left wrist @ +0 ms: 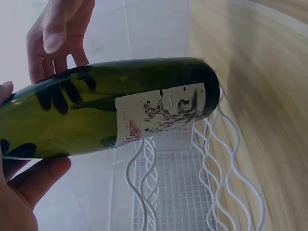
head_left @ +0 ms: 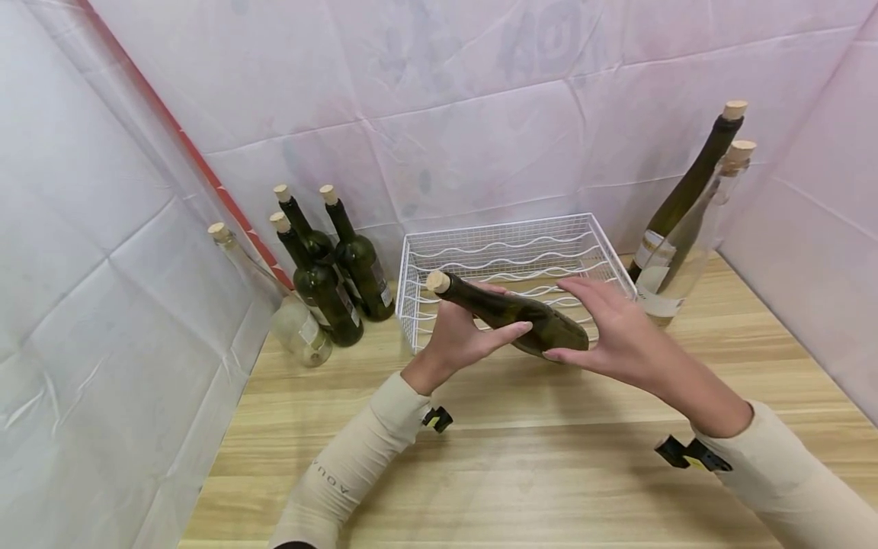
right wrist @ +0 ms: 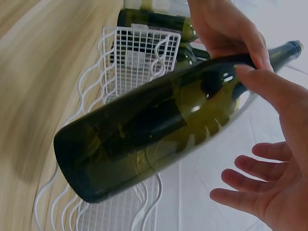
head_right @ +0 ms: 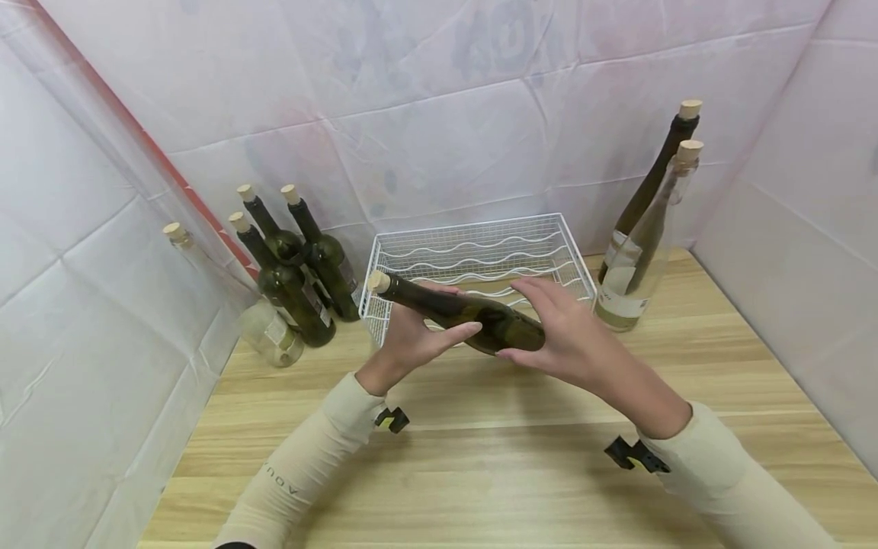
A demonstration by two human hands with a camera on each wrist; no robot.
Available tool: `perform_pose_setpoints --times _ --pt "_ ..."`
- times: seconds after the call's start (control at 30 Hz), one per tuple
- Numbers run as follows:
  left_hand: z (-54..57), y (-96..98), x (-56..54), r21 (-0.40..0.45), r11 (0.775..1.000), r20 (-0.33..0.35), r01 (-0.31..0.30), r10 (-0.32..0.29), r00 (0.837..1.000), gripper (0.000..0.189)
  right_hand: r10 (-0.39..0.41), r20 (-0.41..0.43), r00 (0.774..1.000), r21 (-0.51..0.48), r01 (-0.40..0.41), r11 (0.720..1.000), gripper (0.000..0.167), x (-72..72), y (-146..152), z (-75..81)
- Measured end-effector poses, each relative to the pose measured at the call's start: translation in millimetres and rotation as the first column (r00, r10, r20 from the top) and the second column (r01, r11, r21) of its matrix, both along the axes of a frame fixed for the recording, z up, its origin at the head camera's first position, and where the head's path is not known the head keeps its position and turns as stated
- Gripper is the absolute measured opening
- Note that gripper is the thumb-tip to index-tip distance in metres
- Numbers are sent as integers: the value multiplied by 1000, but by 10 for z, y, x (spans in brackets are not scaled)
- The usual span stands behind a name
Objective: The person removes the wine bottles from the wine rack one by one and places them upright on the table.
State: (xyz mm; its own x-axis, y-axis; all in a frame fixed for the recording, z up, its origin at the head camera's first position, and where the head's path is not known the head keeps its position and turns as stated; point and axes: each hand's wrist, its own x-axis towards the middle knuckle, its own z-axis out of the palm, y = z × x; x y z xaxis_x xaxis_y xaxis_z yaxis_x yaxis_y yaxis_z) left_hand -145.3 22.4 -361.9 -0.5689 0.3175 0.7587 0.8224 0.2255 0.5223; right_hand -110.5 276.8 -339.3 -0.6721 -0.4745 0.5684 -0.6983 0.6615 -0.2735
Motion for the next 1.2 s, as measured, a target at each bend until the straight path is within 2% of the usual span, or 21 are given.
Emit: perform_pose_setpoints --times 0.2,0.43,0.6,0.73,0.93,1.2 --pt "27 3 -2 -31 998 -4 -51 51 999 46 34 -29 999 1 -34 999 99 14 -134 -36" --pt "83 19 38 5 998 55 -68 68 996 35 16 -15 1000 7 -16 1000 98 34 -255 -89" --pt "113 31 52 8 995 94 -102 101 990 29 11 -93 996 7 -11 1000 98 42 -301 -136" --pt "124 49 69 13 990 128 -138 136 982 24 0 -136 991 5 0 1000 97 44 -336 -156" --pt "161 92 110 11 983 183 -184 179 967 25 -28 -144 989 10 30 1000 98 47 -375 -170" --pt "194 116 136 15 982 256 -189 179 950 25 -38 -176 984 -7 37 999 97 37 -407 -188"
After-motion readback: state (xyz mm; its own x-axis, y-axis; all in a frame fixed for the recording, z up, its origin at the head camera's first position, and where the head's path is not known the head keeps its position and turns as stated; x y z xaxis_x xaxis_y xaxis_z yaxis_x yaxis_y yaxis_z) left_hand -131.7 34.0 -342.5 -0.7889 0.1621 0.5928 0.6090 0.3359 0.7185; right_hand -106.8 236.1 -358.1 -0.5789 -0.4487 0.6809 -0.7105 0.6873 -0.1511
